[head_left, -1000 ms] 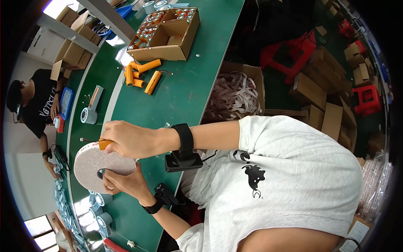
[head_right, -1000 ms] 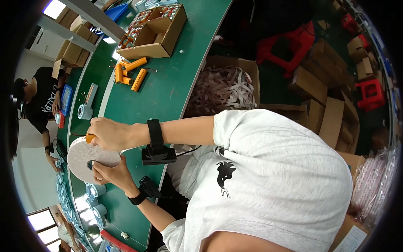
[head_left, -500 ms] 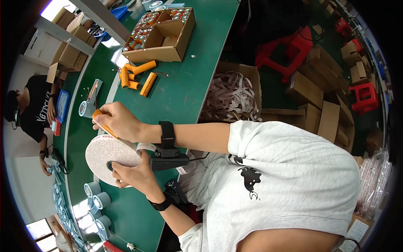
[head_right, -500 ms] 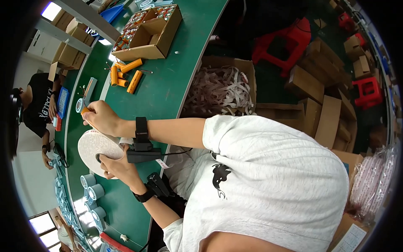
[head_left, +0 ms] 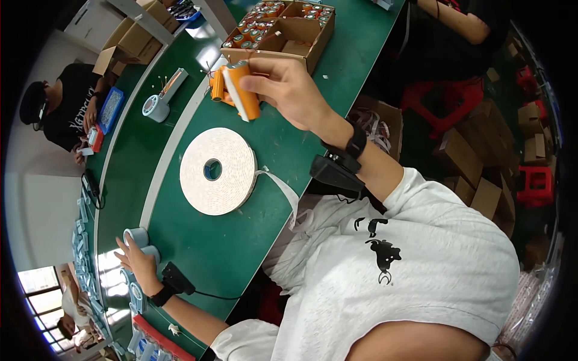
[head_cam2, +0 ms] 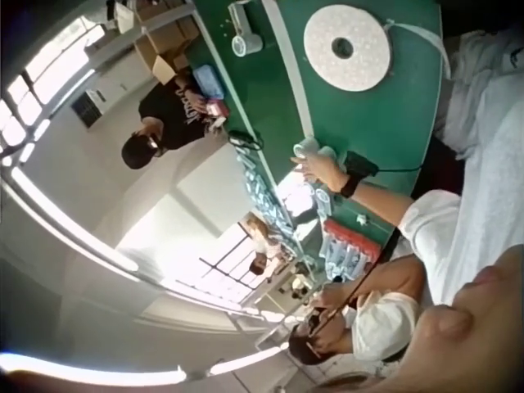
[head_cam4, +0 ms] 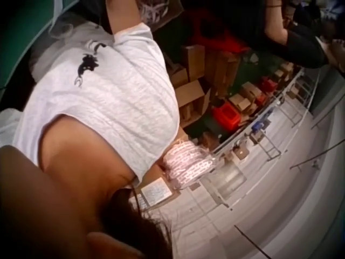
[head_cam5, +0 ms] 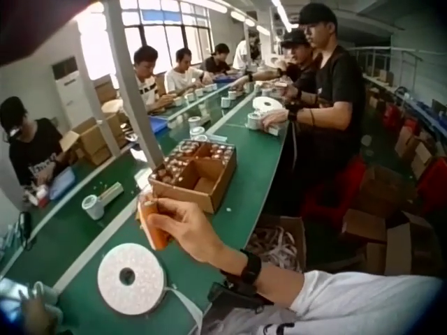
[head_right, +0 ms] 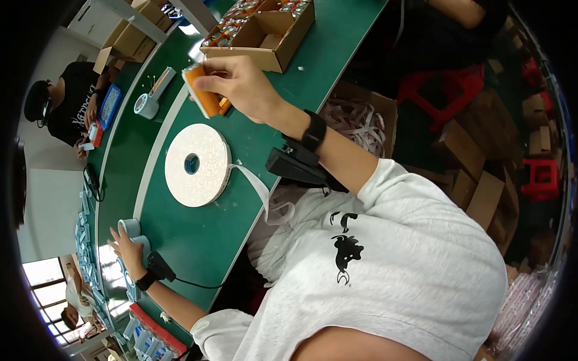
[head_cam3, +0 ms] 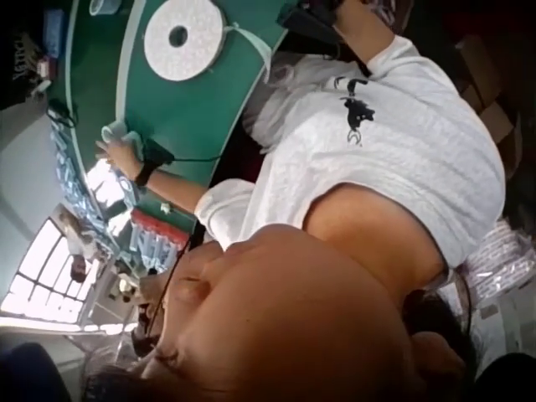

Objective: Assembling small plastic products by joining orange and blue components and applying adhesive tape.

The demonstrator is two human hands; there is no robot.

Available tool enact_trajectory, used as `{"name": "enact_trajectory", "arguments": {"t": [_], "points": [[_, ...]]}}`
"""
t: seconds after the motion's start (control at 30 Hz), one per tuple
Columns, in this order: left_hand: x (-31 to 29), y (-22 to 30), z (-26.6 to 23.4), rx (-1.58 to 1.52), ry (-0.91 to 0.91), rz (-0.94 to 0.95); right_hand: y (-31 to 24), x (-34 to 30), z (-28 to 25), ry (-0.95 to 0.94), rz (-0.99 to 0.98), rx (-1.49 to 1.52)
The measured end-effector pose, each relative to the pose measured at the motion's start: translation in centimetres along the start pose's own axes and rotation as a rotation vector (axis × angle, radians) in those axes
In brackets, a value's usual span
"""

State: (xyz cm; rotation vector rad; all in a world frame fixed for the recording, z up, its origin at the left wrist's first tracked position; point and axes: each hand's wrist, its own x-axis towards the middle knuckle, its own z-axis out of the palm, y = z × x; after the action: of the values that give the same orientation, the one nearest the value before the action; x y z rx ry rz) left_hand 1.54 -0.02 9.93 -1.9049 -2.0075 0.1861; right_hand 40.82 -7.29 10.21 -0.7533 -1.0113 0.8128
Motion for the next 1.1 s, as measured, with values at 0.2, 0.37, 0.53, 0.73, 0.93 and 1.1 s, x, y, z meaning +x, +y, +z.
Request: {"name": "enact_trajectory", "arguments": {"t": [0.2,0.37,0.53,0.73,0.93,1.1], "points": [[-2.0,-6.2,3.5,-0.179,0.05,0.287,-1.3,-3.3,-0.4,-0.074,0.146,-0.051],[-4.9,1.6,-2.9,-0.407,-0.353,0.091,-1.2,-3.6,2.7,-0.372,0.193,-0.094],[-7.1,4.6,-3.6,-0.7,-0.437,0.147,-0.6,-5.1,6.4,-0.512,0.252,-0.092],[-8.8,3.3,-2.8,-1.116,-0.128,0.6,1.4,-6.5,7.9,-0.605,0.282,-0.045],[-10.1,2.3,-1.8,-0.659,-0.079,0.829,1.8,-6.5,10.5,-0.734,0.174,-0.097],[-11.3,4.3,-2.8,-0.395,0.074,0.848,2.4,-6.4,11.5,-0.932,0.055,-0.249]]}}
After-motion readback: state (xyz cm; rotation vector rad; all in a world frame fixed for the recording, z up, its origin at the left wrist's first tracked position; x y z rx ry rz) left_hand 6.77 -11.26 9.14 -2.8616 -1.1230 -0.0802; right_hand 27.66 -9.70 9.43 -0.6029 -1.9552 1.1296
